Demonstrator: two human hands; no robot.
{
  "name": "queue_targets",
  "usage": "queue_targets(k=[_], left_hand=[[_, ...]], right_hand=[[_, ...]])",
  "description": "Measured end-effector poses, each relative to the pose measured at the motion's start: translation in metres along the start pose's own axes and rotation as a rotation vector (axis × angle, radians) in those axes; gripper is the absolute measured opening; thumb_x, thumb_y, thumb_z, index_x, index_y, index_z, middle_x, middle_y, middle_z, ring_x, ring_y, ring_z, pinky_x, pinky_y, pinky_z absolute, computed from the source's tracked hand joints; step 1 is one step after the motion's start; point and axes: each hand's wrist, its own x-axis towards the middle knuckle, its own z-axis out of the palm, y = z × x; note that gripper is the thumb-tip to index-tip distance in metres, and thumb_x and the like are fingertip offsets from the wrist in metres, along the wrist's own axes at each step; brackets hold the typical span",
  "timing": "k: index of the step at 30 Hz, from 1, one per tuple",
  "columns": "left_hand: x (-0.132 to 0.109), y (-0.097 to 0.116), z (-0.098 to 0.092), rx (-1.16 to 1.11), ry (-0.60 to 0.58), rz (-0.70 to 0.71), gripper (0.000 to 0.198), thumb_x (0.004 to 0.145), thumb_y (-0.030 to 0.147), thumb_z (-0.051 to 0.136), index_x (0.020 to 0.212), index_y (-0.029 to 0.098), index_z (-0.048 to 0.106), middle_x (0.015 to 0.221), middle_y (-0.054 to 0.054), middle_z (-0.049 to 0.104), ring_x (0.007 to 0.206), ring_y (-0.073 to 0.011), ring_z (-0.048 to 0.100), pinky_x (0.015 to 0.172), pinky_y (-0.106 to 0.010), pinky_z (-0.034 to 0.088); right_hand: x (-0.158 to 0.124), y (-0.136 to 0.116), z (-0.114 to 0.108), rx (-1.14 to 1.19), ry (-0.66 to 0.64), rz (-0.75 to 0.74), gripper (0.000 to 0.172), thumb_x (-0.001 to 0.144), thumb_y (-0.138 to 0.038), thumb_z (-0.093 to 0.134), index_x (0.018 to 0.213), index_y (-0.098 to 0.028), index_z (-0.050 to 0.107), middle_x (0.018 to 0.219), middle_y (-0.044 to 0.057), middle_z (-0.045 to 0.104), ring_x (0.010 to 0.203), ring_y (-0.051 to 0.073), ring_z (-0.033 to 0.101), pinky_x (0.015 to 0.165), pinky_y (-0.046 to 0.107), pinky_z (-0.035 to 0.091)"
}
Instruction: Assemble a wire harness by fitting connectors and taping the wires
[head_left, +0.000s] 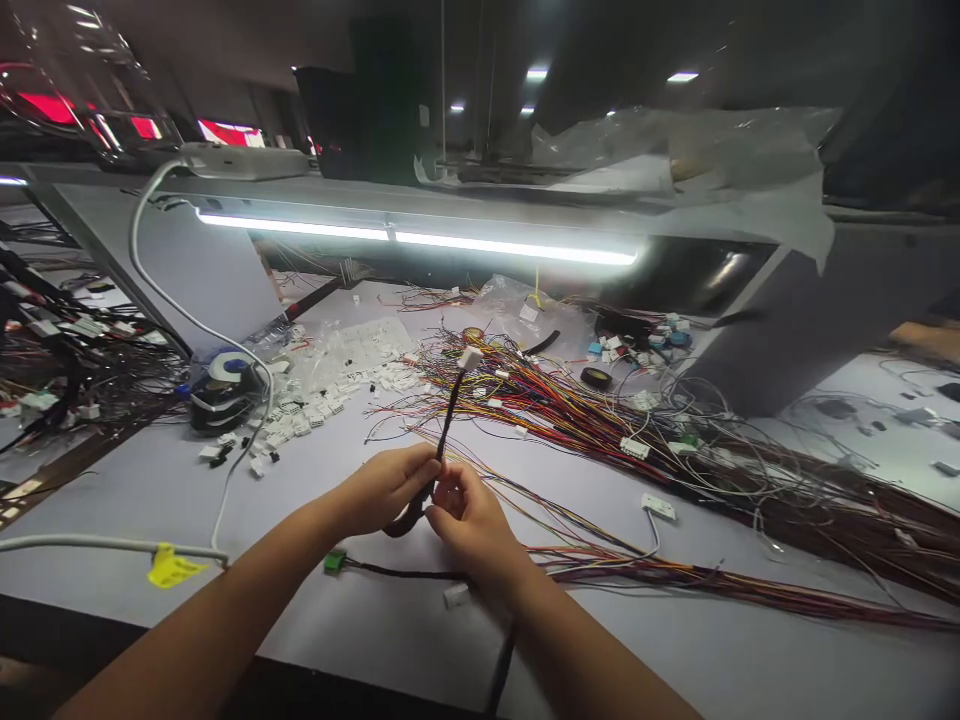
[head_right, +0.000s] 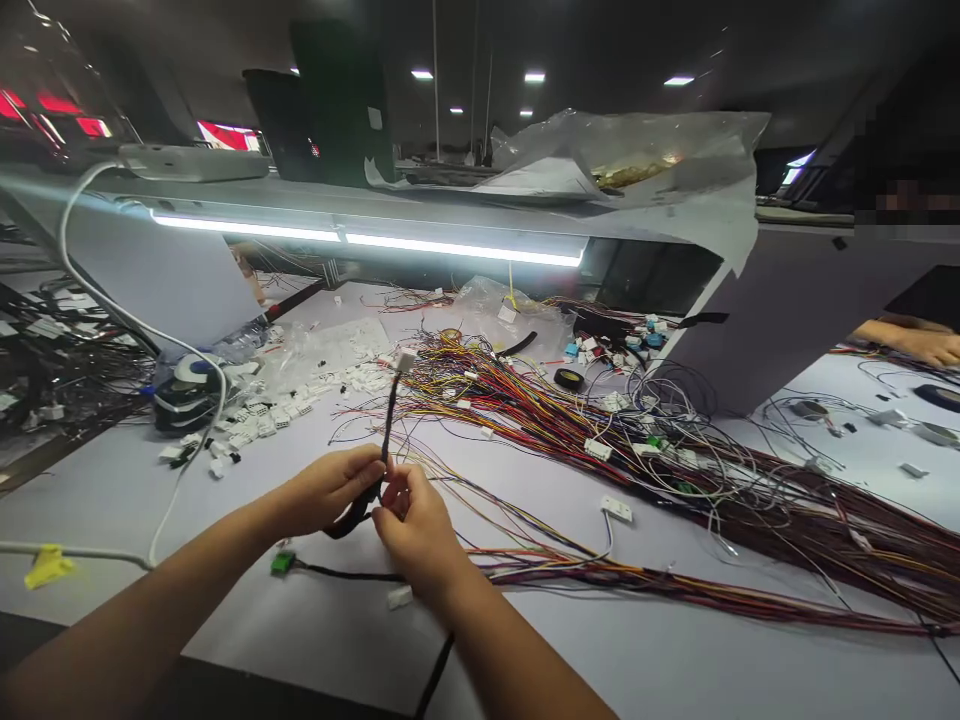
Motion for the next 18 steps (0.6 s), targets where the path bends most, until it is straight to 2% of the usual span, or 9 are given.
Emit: queue_targets(k=[2, 5, 7, 9, 10, 11, 14, 16, 18], left_hand=[[0.003, 0.001, -0.002, 0.033, -0.029, -0.036, 0.032, 0.094, 0.043, 0.039, 0.076, 0.022, 0.055, 0.065, 0.002, 0.055, 0.060, -0.0163, 0.049, 0.056, -0.026, 0.035], [0.002, 0.002, -0.001, -0.058, 0.045, -0.150, 0.031, 0.092, 0.045, 0.043, 0.074, 0.022, 0.051, 0.058, 0.004, 0.052, 0.054, -0.0157, 0.047, 0.053, -0.026, 0.032], [-0.002, 0.000, 0.005, -0.251, 0.091, -0.221, 0.030, 0.092, 0.048, 0.043, 0.080, 0.022, 0.052, 0.052, 0.005, 0.050, 0.050, -0.0151, 0.047, 0.052, -0.025, 0.034], [-0.009, -0.004, 0.013, -0.474, 0.154, -0.253, 0.030, 0.092, 0.050, 0.044, 0.090, 0.022, 0.055, 0.051, 0.006, 0.049, 0.047, -0.0134, 0.045, 0.050, -0.024, 0.034], [-0.013, -0.007, 0.018, -0.568, 0.206, -0.249, 0.030, 0.091, 0.049, 0.047, 0.094, 0.021, 0.056, 0.053, 0.006, 0.048, 0.048, -0.0122, 0.043, 0.050, -0.023, 0.033], [-0.016, -0.010, 0.022, -0.645, 0.260, -0.235, 0.030, 0.090, 0.049, 0.051, 0.096, 0.020, 0.057, 0.055, 0.006, 0.046, 0.049, -0.0112, 0.041, 0.049, -0.022, 0.032], [-0.029, -0.012, 0.031, -0.768, 0.377, -0.194, 0.033, 0.087, 0.049, 0.055, 0.099, 0.019, 0.059, 0.058, 0.007, 0.038, 0.051, -0.0103, 0.036, 0.048, -0.022, 0.027], [-0.041, -0.008, 0.031, -0.686, 0.491, -0.216, 0.038, 0.086, 0.052, 0.055, 0.107, 0.020, 0.059, 0.062, 0.005, 0.044, 0.054, -0.0111, 0.038, 0.050, -0.022, 0.030], [-0.055, -0.001, 0.032, -0.523, 0.611, -0.297, 0.041, 0.083, 0.055, 0.058, 0.106, 0.021, 0.060, 0.069, 0.002, 0.052, 0.056, -0.0121, 0.041, 0.052, -0.024, 0.033]], right_hand=[[0.000, 0.005, 0.006, -0.106, 0.073, -0.033, 0.028, 0.075, -0.016, 0.060, 0.101, -0.022, 0.051, 0.076, -0.003, 0.053, 0.066, 0.013, 0.051, 0.062, 0.027, 0.041], [-0.002, 0.011, 0.009, -0.153, 0.150, -0.121, 0.039, 0.077, -0.017, 0.058, 0.114, -0.023, 0.048, 0.080, -0.002, 0.055, 0.067, 0.014, 0.053, 0.065, 0.028, 0.044], [-0.005, 0.011, 0.007, -0.190, 0.097, -0.277, 0.047, 0.074, -0.016, 0.059, 0.119, -0.026, 0.051, 0.089, 0.002, 0.056, 0.076, 0.015, 0.055, 0.069, 0.030, 0.046], [-0.005, 0.009, 0.003, -0.193, 0.025, -0.385, 0.046, 0.071, -0.014, 0.058, 0.115, -0.026, 0.059, 0.098, 0.005, 0.056, 0.085, 0.017, 0.056, 0.072, 0.031, 0.047], [-0.004, 0.007, 0.000, -0.144, 0.028, -0.364, 0.043, 0.071, -0.015, 0.056, 0.112, -0.026, 0.060, 0.097, 0.005, 0.057, 0.084, 0.017, 0.057, 0.069, 0.030, 0.047], [-0.002, 0.004, -0.002, -0.057, 0.061, -0.278, 0.042, 0.072, -0.017, 0.053, 0.112, -0.024, 0.059, 0.092, 0.005, 0.058, 0.077, 0.016, 0.058, 0.063, 0.029, 0.047], [0.008, -0.002, -0.008, 0.225, 0.164, 0.125, 0.042, 0.072, -0.020, 0.047, 0.114, -0.018, 0.050, 0.061, -0.002, 0.057, 0.046, 0.012, 0.051, 0.044, 0.023, 0.037], [0.014, -0.005, -0.010, 0.286, 0.158, 0.267, 0.041, 0.067, -0.021, 0.049, 0.108, -0.015, 0.050, 0.046, -0.006, 0.052, 0.038, 0.011, 0.045, 0.040, 0.020, 0.032], [0.018, -0.006, -0.009, 0.298, 0.163, 0.282, 0.040, 0.062, -0.020, 0.049, 0.102, -0.015, 0.051, 0.042, -0.007, 0.050, 0.037, 0.010, 0.045, 0.038, 0.019, 0.030]])
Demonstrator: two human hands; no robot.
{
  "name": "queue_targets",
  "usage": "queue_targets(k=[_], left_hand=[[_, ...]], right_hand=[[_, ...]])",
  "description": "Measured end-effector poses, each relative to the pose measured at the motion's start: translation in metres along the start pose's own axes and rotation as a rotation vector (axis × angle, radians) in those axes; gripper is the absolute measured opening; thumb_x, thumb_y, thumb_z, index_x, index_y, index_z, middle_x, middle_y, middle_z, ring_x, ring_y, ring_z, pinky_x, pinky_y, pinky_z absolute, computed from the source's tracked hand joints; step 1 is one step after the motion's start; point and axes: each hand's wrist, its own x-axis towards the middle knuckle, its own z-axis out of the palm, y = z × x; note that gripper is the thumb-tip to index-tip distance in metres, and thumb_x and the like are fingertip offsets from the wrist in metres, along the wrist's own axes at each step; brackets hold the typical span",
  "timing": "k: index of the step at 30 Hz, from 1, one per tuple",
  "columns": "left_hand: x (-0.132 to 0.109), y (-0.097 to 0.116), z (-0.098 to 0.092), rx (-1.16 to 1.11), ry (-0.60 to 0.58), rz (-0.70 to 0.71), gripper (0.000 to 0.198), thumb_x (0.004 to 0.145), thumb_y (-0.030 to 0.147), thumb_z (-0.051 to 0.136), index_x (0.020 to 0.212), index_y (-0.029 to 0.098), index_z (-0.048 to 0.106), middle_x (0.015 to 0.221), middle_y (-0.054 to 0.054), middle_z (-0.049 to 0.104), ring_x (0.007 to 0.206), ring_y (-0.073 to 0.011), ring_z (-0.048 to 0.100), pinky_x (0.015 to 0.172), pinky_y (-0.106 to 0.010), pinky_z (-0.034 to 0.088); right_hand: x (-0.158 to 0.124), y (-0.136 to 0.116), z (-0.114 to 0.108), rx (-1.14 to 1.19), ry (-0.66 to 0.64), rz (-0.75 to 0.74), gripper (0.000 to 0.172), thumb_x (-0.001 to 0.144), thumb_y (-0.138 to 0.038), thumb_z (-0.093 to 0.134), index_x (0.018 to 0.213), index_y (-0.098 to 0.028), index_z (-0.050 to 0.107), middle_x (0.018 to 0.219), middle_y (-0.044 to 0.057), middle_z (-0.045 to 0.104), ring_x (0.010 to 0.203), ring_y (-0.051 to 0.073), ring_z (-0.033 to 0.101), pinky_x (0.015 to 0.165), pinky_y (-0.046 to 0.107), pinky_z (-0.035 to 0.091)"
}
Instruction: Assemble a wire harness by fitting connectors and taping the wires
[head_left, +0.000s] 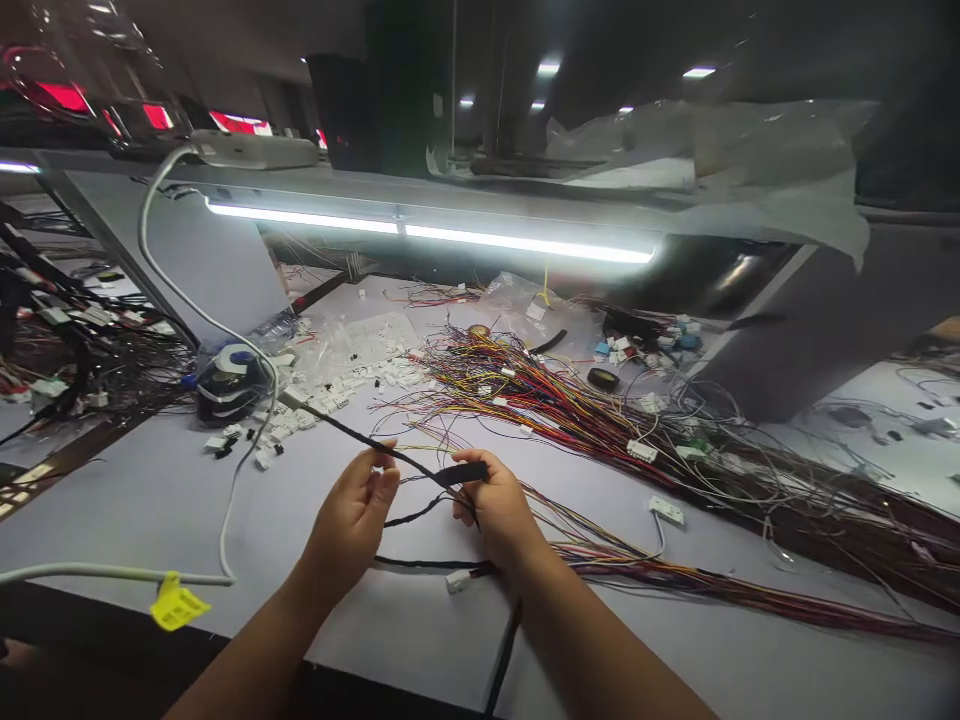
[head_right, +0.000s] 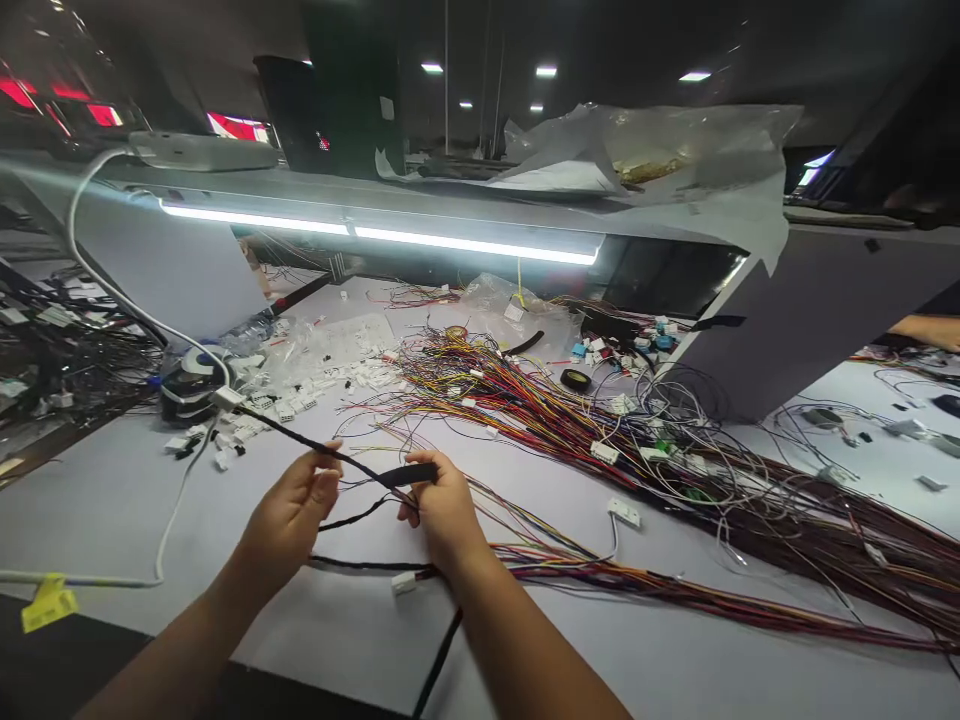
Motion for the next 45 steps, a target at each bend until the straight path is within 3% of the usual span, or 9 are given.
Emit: queue_targets(k=[2, 5, 7, 12, 20, 28, 32, 39, 45], left_hand=[[-0.016, 0.003, -0.002, 0.101, -0.031, -0.105, 0.042, 0.080, 0.060, 0.059, 0.086, 0.019, 0.063, 0.060, 0.003, 0.050, 0.052, -0.0117, 0.040, 0.048, -0.023, 0.030], [-0.032, -0.001, 0.008, -0.062, -0.397, -0.438, 0.055, 0.076, 0.070, 0.056, 0.066, 0.017, 0.059, 0.044, 0.005, 0.041, 0.038, -0.0079, 0.028, 0.041, -0.023, 0.019], [-0.034, -0.006, 0.019, -0.321, -0.376, -0.549, 0.052, 0.075, 0.067, 0.060, 0.073, 0.016, 0.061, 0.053, 0.004, 0.049, 0.038, -0.0052, 0.028, 0.040, -0.021, 0.020], [-0.016, -0.013, 0.029, -0.758, 0.010, -0.513, 0.039, 0.080, 0.046, 0.070, 0.106, 0.019, 0.063, 0.068, 0.005, 0.050, 0.047, -0.0031, 0.039, 0.046, -0.015, 0.032], [-0.013, -0.014, 0.016, -0.796, -0.043, -0.367, 0.030, 0.079, 0.043, 0.072, 0.096, 0.018, 0.064, 0.063, 0.007, 0.046, 0.045, -0.0039, 0.037, 0.043, -0.017, 0.031], [-0.016, -0.023, 0.006, -0.503, -0.219, -0.308, 0.030, 0.087, 0.042, 0.064, 0.103, 0.017, 0.065, 0.057, 0.002, 0.059, 0.058, -0.0105, 0.050, 0.062, -0.022, 0.040], [-0.014, -0.023, 0.005, -0.579, -0.138, -0.326, 0.029, 0.084, 0.043, 0.066, 0.097, 0.017, 0.065, 0.058, 0.002, 0.059, 0.058, -0.0107, 0.052, 0.061, -0.022, 0.042], [-0.007, -0.006, -0.004, -0.653, -0.130, -0.396, 0.030, 0.077, 0.039, 0.074, 0.093, 0.017, 0.061, 0.073, 0.000, 0.063, 0.061, -0.0114, 0.056, 0.057, -0.023, 0.046], [-0.006, -0.007, -0.006, -0.590, -0.141, -0.378, 0.029, 0.079, 0.039, 0.072, 0.093, 0.016, 0.060, 0.075, -0.002, 0.064, 0.064, -0.0128, 0.058, 0.061, -0.026, 0.048]], right_hand=[[0.001, 0.000, 0.002, 0.021, 0.015, -0.011, 0.040, 0.061, -0.021, 0.049, 0.100, -0.016, 0.051, 0.043, -0.008, 0.052, 0.037, 0.010, 0.046, 0.037, 0.019, 0.030], [-0.001, 0.003, 0.004, 0.025, 0.006, -0.021, 0.036, 0.063, -0.023, 0.051, 0.098, -0.016, 0.052, 0.043, -0.009, 0.050, 0.036, 0.009, 0.046, 0.036, 0.018, 0.030], [-0.002, 0.006, 0.006, -0.006, -0.011, -0.026, 0.034, 0.065, -0.023, 0.051, 0.099, -0.017, 0.052, 0.045, -0.009, 0.050, 0.037, 0.010, 0.049, 0.035, 0.017, 0.030], [-0.002, 0.005, 0.010, -0.270, -0.093, 0.027, 0.030, 0.070, -0.017, 0.049, 0.099, -0.019, 0.053, 0.068, -0.003, 0.062, 0.042, 0.010, 0.058, 0.035, 0.018, 0.038], [0.006, -0.015, 0.015, -0.519, -0.276, 0.193, 0.050, 0.078, -0.020, 0.055, 0.126, -0.029, 0.041, 0.072, -0.005, 0.061, 0.034, 0.008, 0.052, 0.030, 0.016, 0.033], [0.005, -0.011, 0.020, -0.600, -0.279, 0.189, 0.026, 0.083, -0.032, 0.058, 0.107, -0.024, 0.051, 0.077, -0.003, 0.060, 0.036, 0.006, 0.048, 0.034, 0.019, 0.036], [-0.012, -0.019, 0.014, -0.582, -0.150, -0.017, 0.032, 0.081, -0.033, 0.060, 0.108, -0.024, 0.045, 0.099, 0.002, 0.059, 0.055, 0.011, 0.063, 0.052, 0.026, 0.051], [-0.034, -0.019, 0.007, -1.050, -0.088, -0.459, 0.012, 0.087, -0.030, 0.054, 0.093, -0.020, 0.056, 0.102, 0.004, 0.051, 0.068, 0.011, 0.061, 0.066, 0.027, 0.048], [-0.033, -0.017, 0.010, -1.281, -0.042, -0.515, 0.014, 0.090, -0.028, 0.050, 0.093, -0.019, 0.060, 0.101, 0.008, 0.058, 0.072, 0.016, 0.059, 0.064, 0.028, 0.040]])
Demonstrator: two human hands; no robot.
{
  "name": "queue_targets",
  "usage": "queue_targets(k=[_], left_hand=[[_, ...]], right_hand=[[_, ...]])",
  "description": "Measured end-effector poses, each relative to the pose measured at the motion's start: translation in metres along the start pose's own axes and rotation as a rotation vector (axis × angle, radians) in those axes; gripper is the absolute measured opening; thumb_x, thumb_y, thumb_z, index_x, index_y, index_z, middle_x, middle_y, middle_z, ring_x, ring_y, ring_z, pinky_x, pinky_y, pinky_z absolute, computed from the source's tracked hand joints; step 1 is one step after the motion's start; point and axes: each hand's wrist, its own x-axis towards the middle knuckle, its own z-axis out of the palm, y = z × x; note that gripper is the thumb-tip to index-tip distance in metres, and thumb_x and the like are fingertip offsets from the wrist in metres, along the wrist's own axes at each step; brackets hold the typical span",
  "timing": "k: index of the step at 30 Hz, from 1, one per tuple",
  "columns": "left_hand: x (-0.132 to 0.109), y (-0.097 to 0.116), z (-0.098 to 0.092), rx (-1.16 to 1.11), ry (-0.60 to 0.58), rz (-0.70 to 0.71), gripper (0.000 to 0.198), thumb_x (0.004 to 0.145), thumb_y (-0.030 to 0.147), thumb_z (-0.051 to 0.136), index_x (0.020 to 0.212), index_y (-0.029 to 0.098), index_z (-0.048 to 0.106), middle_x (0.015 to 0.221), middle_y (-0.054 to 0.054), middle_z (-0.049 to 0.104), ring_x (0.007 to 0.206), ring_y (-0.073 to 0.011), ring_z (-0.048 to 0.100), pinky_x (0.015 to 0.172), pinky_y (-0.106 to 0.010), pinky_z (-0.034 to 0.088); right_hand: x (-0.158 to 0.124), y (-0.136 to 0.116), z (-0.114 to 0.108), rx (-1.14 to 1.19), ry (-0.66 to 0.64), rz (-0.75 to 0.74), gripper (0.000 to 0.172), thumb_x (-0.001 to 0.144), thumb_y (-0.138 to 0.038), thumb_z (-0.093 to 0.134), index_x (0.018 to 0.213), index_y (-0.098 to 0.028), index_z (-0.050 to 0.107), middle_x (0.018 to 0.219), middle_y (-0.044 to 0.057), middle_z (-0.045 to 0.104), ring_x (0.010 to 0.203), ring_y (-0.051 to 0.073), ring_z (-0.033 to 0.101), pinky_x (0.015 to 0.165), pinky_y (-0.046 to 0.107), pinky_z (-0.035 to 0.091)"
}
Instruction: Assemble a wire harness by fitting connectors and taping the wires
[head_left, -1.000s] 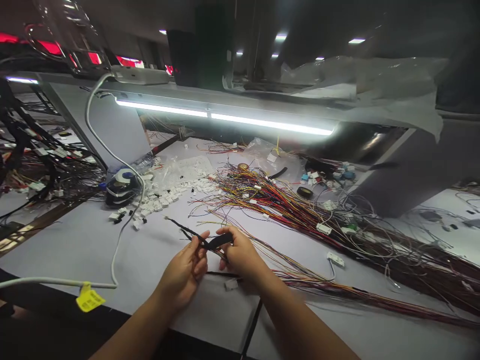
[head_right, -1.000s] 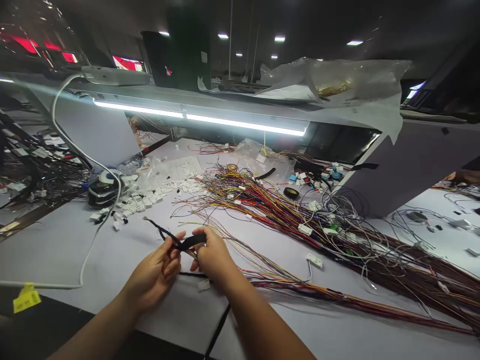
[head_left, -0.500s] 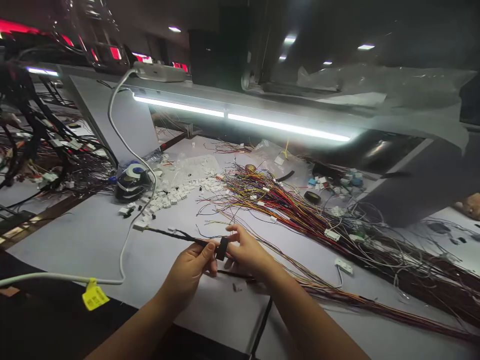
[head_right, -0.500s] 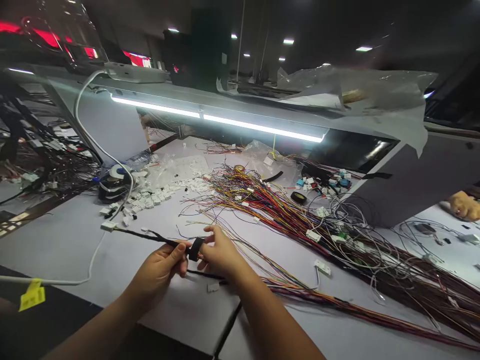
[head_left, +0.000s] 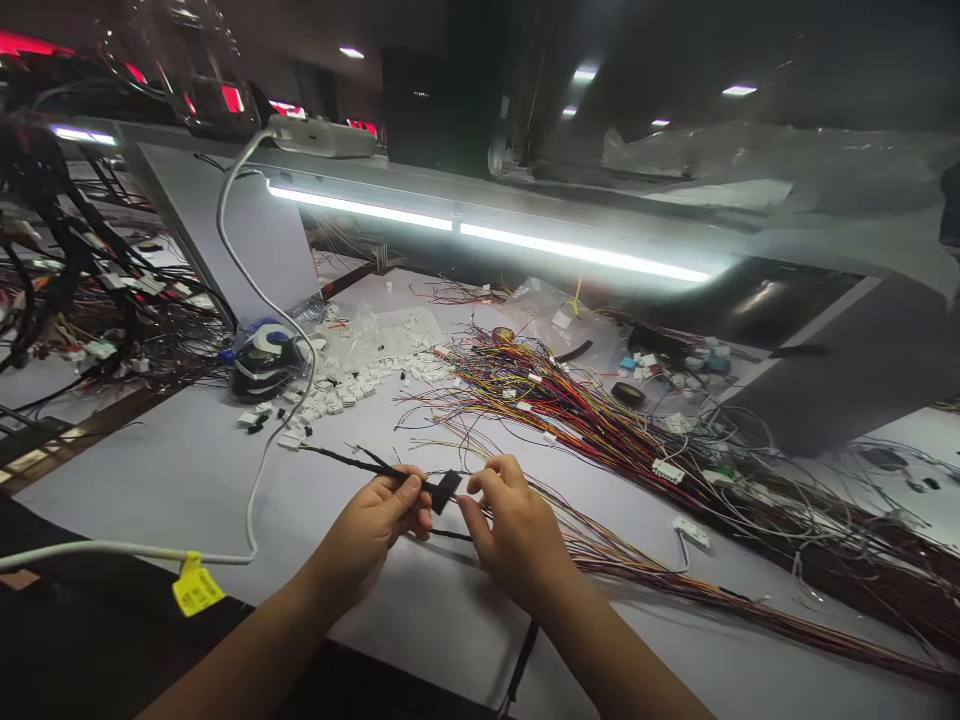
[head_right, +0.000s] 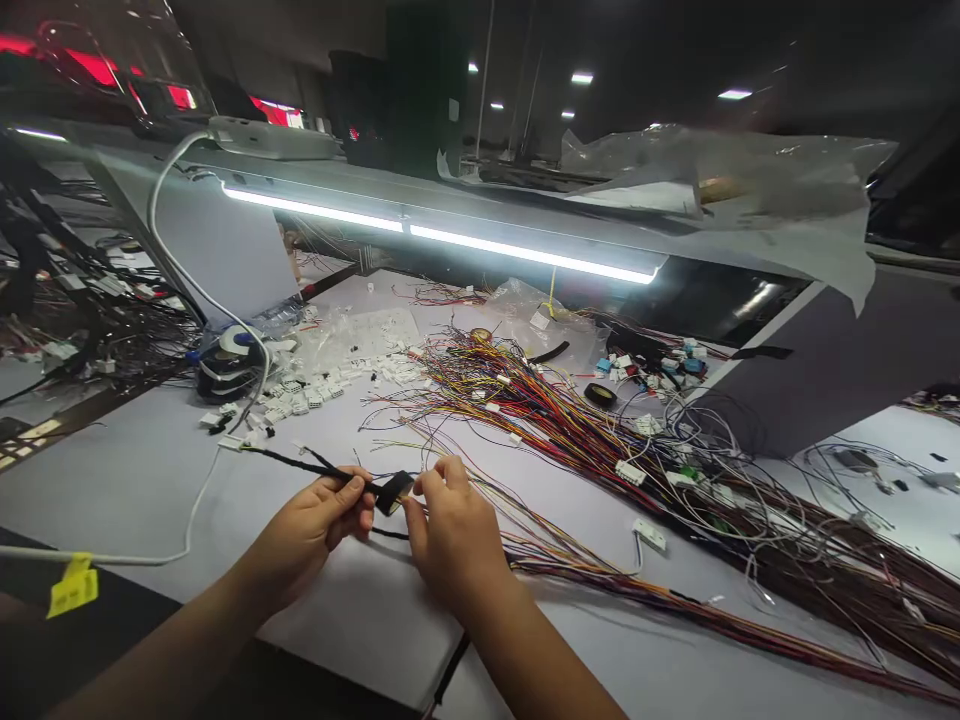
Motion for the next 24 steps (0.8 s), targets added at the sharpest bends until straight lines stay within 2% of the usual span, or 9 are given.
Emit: queue_targets(k=[4, 7, 9, 10, 13, 15, 17, 20, 24], left_hand=[[0.003, -0.001, -0.003, 0.098, -0.025, 0.032, 0.031, 0.079, 0.042, 0.071, 0.094, 0.017, 0.061, 0.070, -0.001, 0.063, 0.059, -0.0123, 0.055, 0.055, -0.023, 0.044], [0.007, -0.003, -0.005, 0.195, -0.036, 0.112, 0.027, 0.081, 0.042, 0.069, 0.093, 0.019, 0.065, 0.069, -0.001, 0.062, 0.056, -0.0118, 0.050, 0.054, -0.024, 0.041], [0.010, -0.004, -0.005, 0.300, -0.032, 0.240, 0.023, 0.085, 0.042, 0.064, 0.093, 0.020, 0.068, 0.082, -0.004, 0.065, 0.070, -0.0160, 0.056, 0.067, -0.027, 0.046], [0.011, -0.004, -0.005, 0.367, -0.048, 0.317, 0.023, 0.086, 0.041, 0.062, 0.097, 0.021, 0.069, 0.095, -0.007, 0.066, 0.084, -0.0200, 0.059, 0.077, -0.030, 0.047], [0.014, 0.004, -0.004, 0.603, -0.245, 0.441, 0.033, 0.087, 0.035, 0.060, 0.119, 0.025, 0.066, 0.129, -0.010, 0.058, 0.120, -0.0295, 0.048, 0.101, -0.040, 0.038], [0.016, 0.012, -0.003, 0.741, -0.397, 0.438, 0.039, 0.087, 0.029, 0.060, 0.126, 0.028, 0.061, 0.129, -0.010, 0.059, 0.120, -0.0298, 0.049, 0.102, -0.041, 0.037], [0.017, 0.017, -0.003, 0.818, -0.457, 0.432, 0.038, 0.086, 0.025, 0.060, 0.124, 0.030, 0.063, 0.121, -0.010, 0.063, 0.114, -0.0292, 0.053, 0.101, -0.040, 0.038], [0.013, 0.015, -0.003, 0.776, -0.362, 0.388, 0.035, 0.079, 0.024, 0.068, 0.114, 0.030, 0.070, 0.122, -0.009, 0.062, 0.117, -0.0312, 0.050, 0.104, -0.039, 0.035], [-0.003, 0.000, 0.004, 0.485, -0.196, 0.116, 0.039, 0.075, 0.030, 0.074, 0.113, 0.027, 0.069, 0.117, -0.009, 0.064, 0.110, -0.0302, 0.055, 0.093, -0.037, 0.043]], right_hand=[[0.007, -0.003, -0.007, 0.160, -0.246, 0.022, 0.017, 0.091, -0.024, 0.047, 0.081, -0.022, 0.061, 0.073, 0.000, 0.063, 0.065, 0.014, 0.055, 0.057, 0.024, 0.034], [0.012, -0.001, -0.009, 0.303, -0.297, 0.004, 0.016, 0.089, -0.024, 0.049, 0.076, -0.021, 0.059, 0.068, -0.002, 0.060, 0.061, 0.011, 0.051, 0.055, 0.022, 0.031], [0.013, 0.001, -0.008, 0.399, -0.293, 0.044, 0.014, 0.087, -0.024, 0.050, 0.077, -0.021, 0.059, 0.066, -0.004, 0.057, 0.059, 0.010, 0.047, 0.054, 0.022, 0.030], [0.014, 0.003, -0.008, 0.452, -0.298, 0.074, 0.014, 0.087, -0.024, 0.050, 0.076, -0.021, 0.058, 0.064, -0.005, 0.054, 0.057, 0.010, 0.045, 0.053, 0.021, 0.030], [0.013, 0.006, -0.007, 0.596, -0.347, 0.142, 0.016, 0.085, -0.026, 0.051, 0.071, -0.020, 0.053, 0.061, -0.006, 0.046, 0.055, 0.009, 0.039, 0.051, 0.021, 0.029], [0.011, 0.007, -0.005, 0.634, -0.350, 0.143, 0.018, 0.085, -0.026, 0.051, 0.068, -0.019, 0.051, 0.060, -0.006, 0.044, 0.055, 0.009, 0.037, 0.051, 0.021, 0.029], [0.009, 0.007, -0.004, 0.612, -0.306, 0.100, 0.018, 0.085, -0.025, 0.051, 0.068, -0.019, 0.051, 0.060, -0.005, 0.045, 0.057, 0.010, 0.039, 0.052, 0.022, 0.029], [0.006, 0.007, -0.001, 0.517, -0.196, 0.009, 0.015, 0.087, -0.023, 0.050, 0.074, -0.020, 0.057, 0.064, -0.004, 0.053, 0.059, 0.011, 0.045, 0.056, 0.023, 0.032], [0.005, 0.009, 0.008, 0.327, -0.019, -0.105, 0.014, 0.089, -0.021, 0.048, 0.084, -0.021, 0.061, 0.075, 0.001, 0.064, 0.067, 0.014, 0.055, 0.063, 0.025, 0.037]])
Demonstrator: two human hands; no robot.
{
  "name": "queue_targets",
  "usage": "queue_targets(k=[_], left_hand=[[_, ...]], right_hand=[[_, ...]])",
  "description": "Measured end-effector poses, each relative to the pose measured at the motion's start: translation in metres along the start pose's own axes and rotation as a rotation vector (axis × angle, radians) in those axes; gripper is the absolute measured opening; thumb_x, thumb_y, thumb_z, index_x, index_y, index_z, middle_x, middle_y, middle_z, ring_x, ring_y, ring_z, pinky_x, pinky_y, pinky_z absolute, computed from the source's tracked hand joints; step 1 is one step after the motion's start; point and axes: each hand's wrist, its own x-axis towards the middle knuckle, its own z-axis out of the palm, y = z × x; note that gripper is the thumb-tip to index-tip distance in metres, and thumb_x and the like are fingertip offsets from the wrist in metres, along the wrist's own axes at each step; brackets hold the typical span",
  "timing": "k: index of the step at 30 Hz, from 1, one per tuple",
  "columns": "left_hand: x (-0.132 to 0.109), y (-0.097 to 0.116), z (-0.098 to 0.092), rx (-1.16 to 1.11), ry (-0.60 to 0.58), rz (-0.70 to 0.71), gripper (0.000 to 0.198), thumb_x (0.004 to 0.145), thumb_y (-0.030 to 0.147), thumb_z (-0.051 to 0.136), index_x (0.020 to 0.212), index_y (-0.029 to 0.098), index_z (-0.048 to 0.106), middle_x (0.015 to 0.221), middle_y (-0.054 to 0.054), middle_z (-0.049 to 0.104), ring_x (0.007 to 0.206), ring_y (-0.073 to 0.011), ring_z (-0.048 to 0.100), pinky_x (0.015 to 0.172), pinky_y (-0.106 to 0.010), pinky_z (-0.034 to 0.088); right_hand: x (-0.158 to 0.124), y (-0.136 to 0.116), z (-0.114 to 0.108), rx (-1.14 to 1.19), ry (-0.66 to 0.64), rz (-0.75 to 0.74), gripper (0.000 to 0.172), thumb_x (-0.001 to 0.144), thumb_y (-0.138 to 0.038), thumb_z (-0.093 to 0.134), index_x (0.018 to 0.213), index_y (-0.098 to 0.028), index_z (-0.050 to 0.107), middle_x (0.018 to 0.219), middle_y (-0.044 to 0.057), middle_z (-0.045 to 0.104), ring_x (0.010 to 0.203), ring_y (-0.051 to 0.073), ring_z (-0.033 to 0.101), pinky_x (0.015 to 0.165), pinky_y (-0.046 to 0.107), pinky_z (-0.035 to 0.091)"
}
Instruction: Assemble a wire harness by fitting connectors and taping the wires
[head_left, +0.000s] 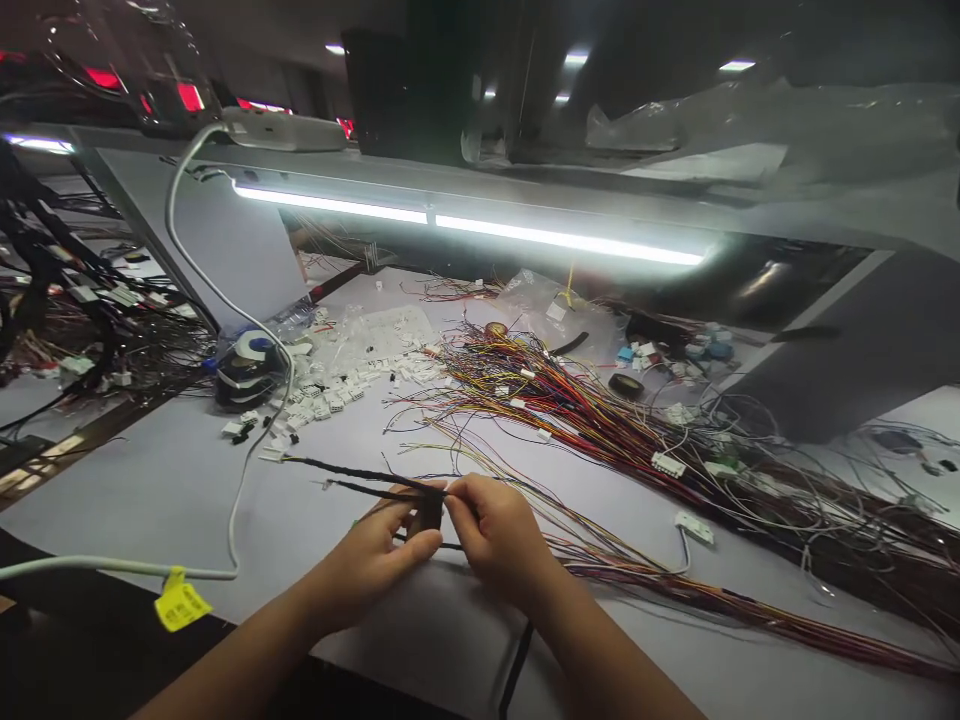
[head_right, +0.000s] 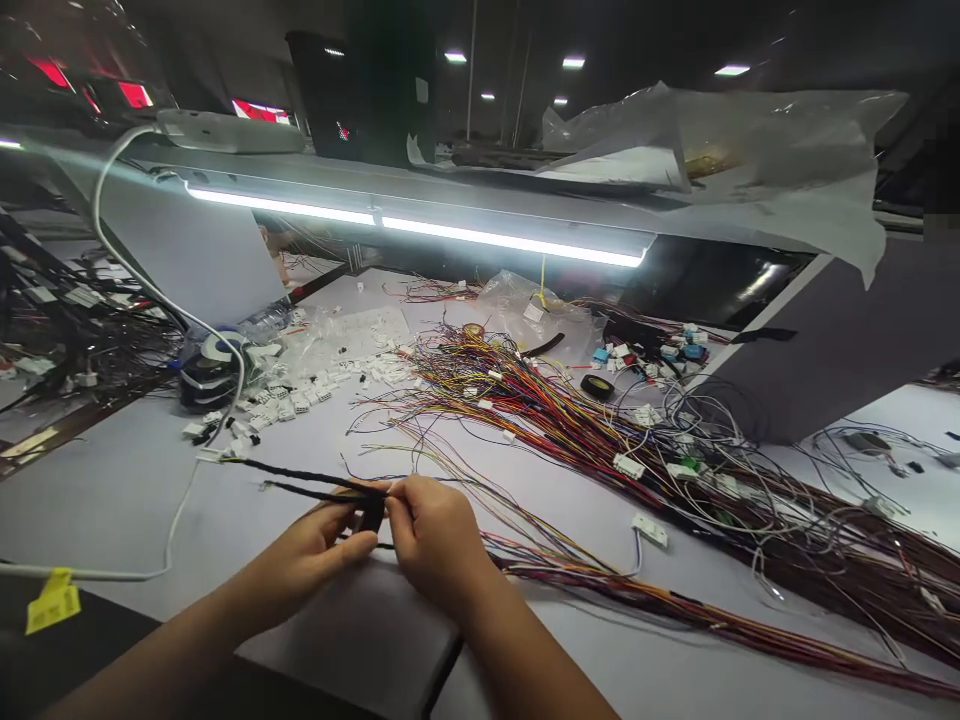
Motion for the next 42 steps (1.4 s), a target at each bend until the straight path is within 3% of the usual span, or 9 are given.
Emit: queue_targets(k=[4, 7, 12, 16, 20, 27, 32, 36, 42], left_hand=[[-0.011, 0.007, 0.011, -0.540, 0.090, -0.198, 0.039, 0.079, 0.037, 0.070, 0.116, 0.023, 0.065, 0.107, -0.010, 0.067, 0.100, -0.0253, 0.058, 0.083, -0.034, 0.046], [-0.010, 0.012, 0.010, -0.655, 0.145, -0.218, 0.031, 0.082, 0.033, 0.068, 0.110, 0.020, 0.067, 0.094, -0.009, 0.068, 0.087, -0.0202, 0.058, 0.075, -0.029, 0.046], [0.001, -0.007, 0.015, -0.314, 0.203, -0.064, 0.030, 0.085, 0.034, 0.066, 0.112, 0.022, 0.065, 0.063, 0.002, 0.054, 0.059, -0.0122, 0.044, 0.061, -0.024, 0.039], [0.006, -0.021, 0.017, -0.167, 0.267, 0.123, 0.024, 0.084, 0.033, 0.066, 0.108, 0.028, 0.067, 0.078, 0.000, 0.055, 0.070, -0.0146, 0.048, 0.070, -0.027, 0.041], [0.013, -0.011, 0.008, 0.032, 0.199, 0.328, 0.016, 0.078, 0.028, 0.072, 0.094, 0.026, 0.075, 0.090, -0.004, 0.050, 0.087, -0.0199, 0.050, 0.080, -0.030, 0.042], [0.019, -0.002, 0.028, 0.199, 0.536, 0.372, 0.006, 0.079, 0.018, 0.065, 0.077, 0.023, 0.068, 0.096, -0.004, 0.055, 0.089, -0.0208, 0.053, 0.079, -0.029, 0.042], [0.017, 0.001, 0.010, 0.103, 0.122, 0.194, 0.018, 0.086, 0.033, 0.061, 0.093, 0.022, 0.072, 0.090, -0.007, 0.066, 0.090, -0.0248, 0.059, 0.084, -0.035, 0.045], [0.011, 0.004, -0.005, 0.080, 0.159, 0.127, 0.020, 0.082, 0.039, 0.067, 0.085, 0.022, 0.077, 0.092, -0.008, 0.069, 0.098, -0.0262, 0.058, 0.090, -0.034, 0.042], [0.010, -0.003, 0.023, -0.717, 0.235, -0.257, 0.029, 0.072, 0.040, 0.078, 0.091, 0.017, 0.074, 0.071, -0.001, 0.063, 0.064, -0.0114, 0.054, 0.058, -0.021, 0.042]], right_hand=[[-0.001, 0.006, 0.007, -0.203, 0.041, -0.121, 0.019, 0.091, -0.020, 0.043, 0.083, -0.019, 0.060, 0.078, 0.006, 0.065, 0.071, 0.018, 0.057, 0.066, 0.028, 0.036], [-0.002, 0.010, 0.010, -0.184, 0.016, -0.130, 0.020, 0.091, -0.019, 0.042, 0.080, -0.019, 0.059, 0.074, 0.005, 0.063, 0.068, 0.017, 0.056, 0.064, 0.027, 0.036], [-0.005, 0.008, 0.009, 0.049, -0.014, 0.009, 0.011, 0.089, -0.023, 0.051, 0.081, -0.021, 0.058, 0.070, 0.000, 0.061, 0.063, 0.014, 0.053, 0.061, 0.024, 0.036], [-0.004, 0.003, 0.000, 0.231, -0.068, 0.107, 0.012, 0.088, -0.026, 0.052, 0.080, -0.021, 0.058, 0.069, -0.002, 0.057, 0.062, 0.013, 0.049, 0.059, 0.024, 0.035], [-0.002, 0.001, -0.007, 0.462, -0.206, 0.165, 0.017, 0.090, -0.031, 0.048, 0.081, -0.021, 0.057, 0.063, -0.004, 0.048, 0.057, 0.011, 0.042, 0.054, 0.022, 0.034], [-0.006, 0.005, 0.007, 0.131, -0.097, 0.118, 0.015, 0.087, -0.027, 0.051, 0.078, -0.021, 0.061, 0.068, 0.000, 0.062, 0.061, 0.014, 0.052, 0.058, 0.024, 0.035], [-0.009, 0.007, 0.008, 0.111, -0.039, 0.075, 0.014, 0.088, -0.026, 0.051, 0.078, -0.021, 0.059, 0.070, 0.002, 0.064, 0.062, 0.015, 0.056, 0.058, 0.025, 0.037], [-0.008, 0.005, 0.010, 0.023, 0.022, -0.067, 0.013, 0.091, -0.024, 0.049, 0.083, -0.021, 0.059, 0.075, 0.004, 0.066, 0.067, 0.017, 0.059, 0.062, 0.027, 0.039], [-0.008, 0.009, 0.014, -0.113, 0.103, -0.185, 0.017, 0.094, -0.020, 0.044, 0.089, -0.021, 0.060, 0.074, 0.004, 0.064, 0.069, 0.018, 0.059, 0.064, 0.029, 0.041]])
